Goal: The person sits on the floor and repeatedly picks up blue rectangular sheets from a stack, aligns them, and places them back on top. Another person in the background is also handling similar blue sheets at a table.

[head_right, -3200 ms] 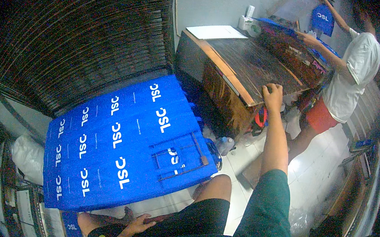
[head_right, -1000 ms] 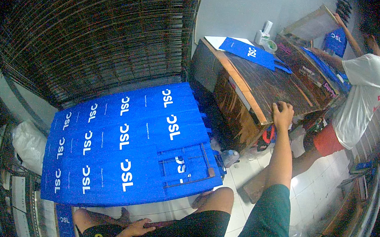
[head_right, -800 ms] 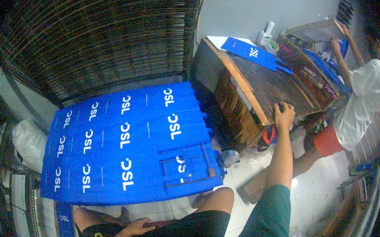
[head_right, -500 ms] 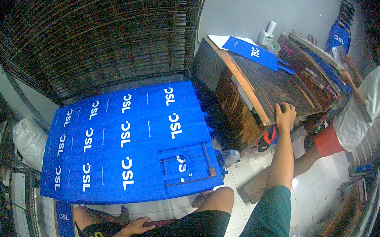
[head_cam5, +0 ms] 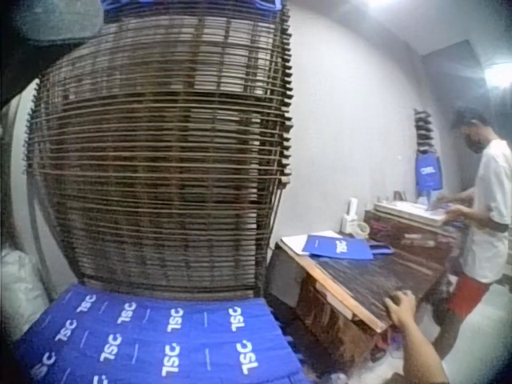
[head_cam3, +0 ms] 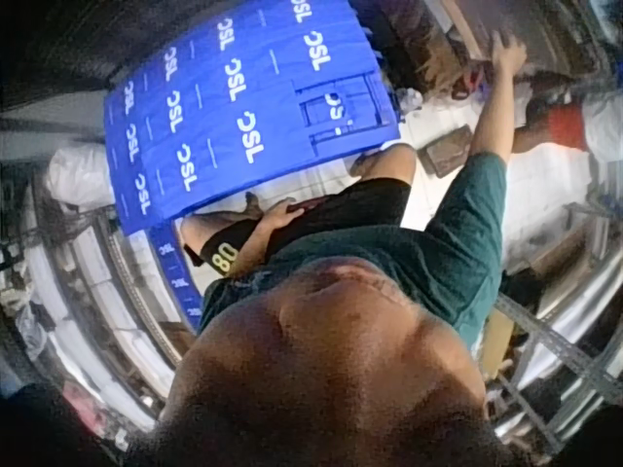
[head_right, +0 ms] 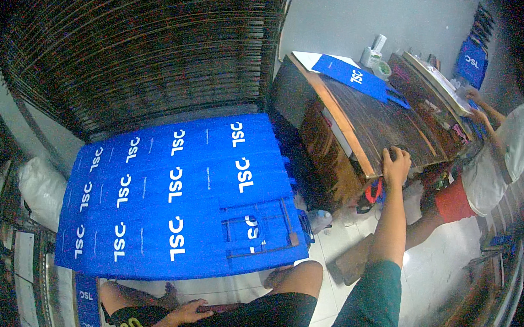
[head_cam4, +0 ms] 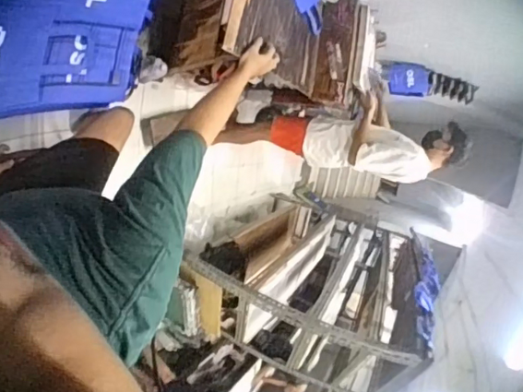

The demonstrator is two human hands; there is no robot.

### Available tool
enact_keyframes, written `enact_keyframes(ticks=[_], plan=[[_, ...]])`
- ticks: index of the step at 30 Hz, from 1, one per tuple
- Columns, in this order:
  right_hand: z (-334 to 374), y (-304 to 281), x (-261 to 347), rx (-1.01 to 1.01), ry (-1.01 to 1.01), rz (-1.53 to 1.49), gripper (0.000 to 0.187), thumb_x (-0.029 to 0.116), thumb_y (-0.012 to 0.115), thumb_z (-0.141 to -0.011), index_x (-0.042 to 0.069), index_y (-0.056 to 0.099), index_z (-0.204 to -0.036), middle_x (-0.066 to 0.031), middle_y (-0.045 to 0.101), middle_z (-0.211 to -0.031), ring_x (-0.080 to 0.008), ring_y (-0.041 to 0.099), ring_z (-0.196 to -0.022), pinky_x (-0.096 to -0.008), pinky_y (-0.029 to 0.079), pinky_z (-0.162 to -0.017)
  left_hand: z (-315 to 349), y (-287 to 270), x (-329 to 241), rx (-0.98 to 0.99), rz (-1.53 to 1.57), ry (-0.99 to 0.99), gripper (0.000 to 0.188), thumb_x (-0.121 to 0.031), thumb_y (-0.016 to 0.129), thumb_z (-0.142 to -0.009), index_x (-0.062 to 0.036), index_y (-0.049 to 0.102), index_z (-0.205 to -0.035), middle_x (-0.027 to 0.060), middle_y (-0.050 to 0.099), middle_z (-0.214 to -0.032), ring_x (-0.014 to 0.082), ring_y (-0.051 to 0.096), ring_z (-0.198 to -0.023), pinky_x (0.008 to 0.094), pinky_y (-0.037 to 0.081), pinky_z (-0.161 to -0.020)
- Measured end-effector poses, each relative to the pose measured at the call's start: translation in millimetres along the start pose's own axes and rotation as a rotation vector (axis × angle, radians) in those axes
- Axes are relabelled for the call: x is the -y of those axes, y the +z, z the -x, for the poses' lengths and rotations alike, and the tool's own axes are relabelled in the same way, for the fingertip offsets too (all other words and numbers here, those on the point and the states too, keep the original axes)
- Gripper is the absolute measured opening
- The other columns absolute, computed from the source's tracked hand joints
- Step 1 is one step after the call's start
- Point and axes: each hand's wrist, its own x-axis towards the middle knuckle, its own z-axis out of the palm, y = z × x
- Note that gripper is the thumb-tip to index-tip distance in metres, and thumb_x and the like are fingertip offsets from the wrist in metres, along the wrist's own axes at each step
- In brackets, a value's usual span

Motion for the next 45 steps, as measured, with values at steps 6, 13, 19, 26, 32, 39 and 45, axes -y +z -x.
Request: enact_keyframes(ticks=[6,13,19,26,32,39,45], plan=[[-1,4,-8,-0.044,-0.040,0.000,0.037,0.039,0.060,-0.079,0.012,0.063,-0.104,-0.0158,0.052,-0.113,-0.0331,0.048,-0.106,-0.0394,0.037,-0.092,-4,5,5,0.000,-0.035,-0.010,0.075,-0.067,0.051,-0.075,-0.0128,0.044,-0.128,0.0166,0.056,-0.118,0.0328,0.052,-0.112,0.0403,0.041,-0.092],[-2,5,-8,-0.034,-0.041,-0.003,0.037,0.039,0.060,-0.079,0.012,0.063,-0.103,-0.0155,0.053,-0.112,-0.0331,0.048,-0.106,-0.0395,0.037,-0.092,3,-7,-8,0.026,-0.049,-0.030,0.075,-0.067,0.051,-0.075,-0.0134,0.045,-0.127,0.0176,0.055,-0.119,0.0333,0.051,-0.113,0.0402,0.040,-0.093],[-1,3,-9,-0.043,-0.043,0.000,0.037,0.039,0.060,-0.079,0.012,0.064,-0.103,-0.0154,0.053,-0.111,-0.0330,0.048,-0.106,-0.0396,0.037,-0.092,5,-11,-15,0.042,-0.041,-0.086,0.075,-0.066,0.053,-0.075,-0.0112,0.045,-0.126,0.0182,0.055,-0.118,0.0327,0.052,-0.112,0.0402,0.041,-0.093],[-2,5,-9,-0.034,-0.027,0.007,0.037,0.039,0.060,-0.079,0.011,0.064,-0.103,-0.0159,0.053,-0.112,-0.0338,0.048,-0.106,-0.0404,0.037,-0.092,0,-9,-10,0.038,-0.018,-0.038,0.074,-0.063,0.055,-0.075,-0.0091,0.046,-0.126,0.0181,0.056,-0.116,0.0319,0.053,-0.110,0.0405,0.042,-0.091],[0,3,-4,-0.032,-0.020,-0.006,0.037,0.039,0.061,-0.078,0.012,0.064,-0.103,-0.0150,0.053,-0.112,-0.0326,0.047,-0.106,-0.0401,0.037,-0.092,7,-17,-20,0.050,-0.046,-0.050,0.073,-0.063,0.055,-0.075,-0.0105,0.046,-0.126,0.0180,0.057,-0.115,0.0318,0.054,-0.109,0.0408,0.042,-0.090],[-1,3,-4,-0.006,-0.008,-0.008,0.039,0.041,0.060,-0.078,0.012,0.063,-0.105,-0.0156,0.051,-0.114,-0.0327,0.046,-0.107,-0.0408,0.037,-0.093,5,-16,-20,0.074,-0.058,-0.080,0.075,-0.065,0.052,-0.075,-0.0114,0.045,-0.127,0.0180,0.054,-0.120,0.0331,0.052,-0.111,0.0423,0.041,-0.093],[0,6,-7,-0.085,-0.053,-0.004,0.035,0.039,0.061,-0.078,0.012,0.064,-0.101,-0.0147,0.054,-0.109,-0.0327,0.048,-0.105,-0.0400,0.038,-0.091,6,-19,-22,0.110,-0.040,-0.097,0.076,-0.065,0.053,-0.075,-0.0114,0.044,-0.128,0.0198,0.052,-0.122,0.0341,0.050,-0.113,0.0415,0.041,-0.094]])
